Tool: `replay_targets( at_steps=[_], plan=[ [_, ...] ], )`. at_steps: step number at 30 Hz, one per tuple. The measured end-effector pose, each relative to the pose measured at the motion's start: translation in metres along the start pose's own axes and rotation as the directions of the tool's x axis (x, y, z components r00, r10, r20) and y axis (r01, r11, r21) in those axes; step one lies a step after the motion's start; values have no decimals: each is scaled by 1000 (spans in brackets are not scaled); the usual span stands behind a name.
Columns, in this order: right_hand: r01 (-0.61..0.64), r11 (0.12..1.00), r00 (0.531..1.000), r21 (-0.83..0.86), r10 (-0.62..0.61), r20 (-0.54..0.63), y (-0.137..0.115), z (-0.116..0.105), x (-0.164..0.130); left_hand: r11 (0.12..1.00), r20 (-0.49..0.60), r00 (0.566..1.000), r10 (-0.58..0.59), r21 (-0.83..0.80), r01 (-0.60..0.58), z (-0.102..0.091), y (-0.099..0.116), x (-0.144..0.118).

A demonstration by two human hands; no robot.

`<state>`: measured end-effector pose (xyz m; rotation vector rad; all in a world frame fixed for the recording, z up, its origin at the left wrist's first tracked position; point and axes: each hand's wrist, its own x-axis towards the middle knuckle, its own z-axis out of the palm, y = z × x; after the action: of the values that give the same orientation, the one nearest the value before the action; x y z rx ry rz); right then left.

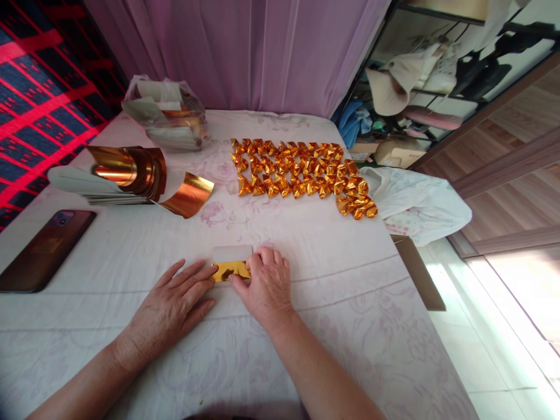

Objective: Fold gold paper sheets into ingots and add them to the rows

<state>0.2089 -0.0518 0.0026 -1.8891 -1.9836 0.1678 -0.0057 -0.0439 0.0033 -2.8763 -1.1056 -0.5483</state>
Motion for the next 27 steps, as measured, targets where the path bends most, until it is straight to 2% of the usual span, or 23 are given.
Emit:
replay_targets(
  at_steps=[12,21,27],
  plan=[
    [105,959,992,264,-121,46,29,-3,2,1000,24,1000,-11,4,11,0,1,-1],
    [132,955,989,265,-145,32,32,-1,3,992,83,996,-32,123,21,2,19,6],
    [144,952,988,271,-156,21,33,0,4,994,98,994,-42,107,32,4,21,8]
  ],
)
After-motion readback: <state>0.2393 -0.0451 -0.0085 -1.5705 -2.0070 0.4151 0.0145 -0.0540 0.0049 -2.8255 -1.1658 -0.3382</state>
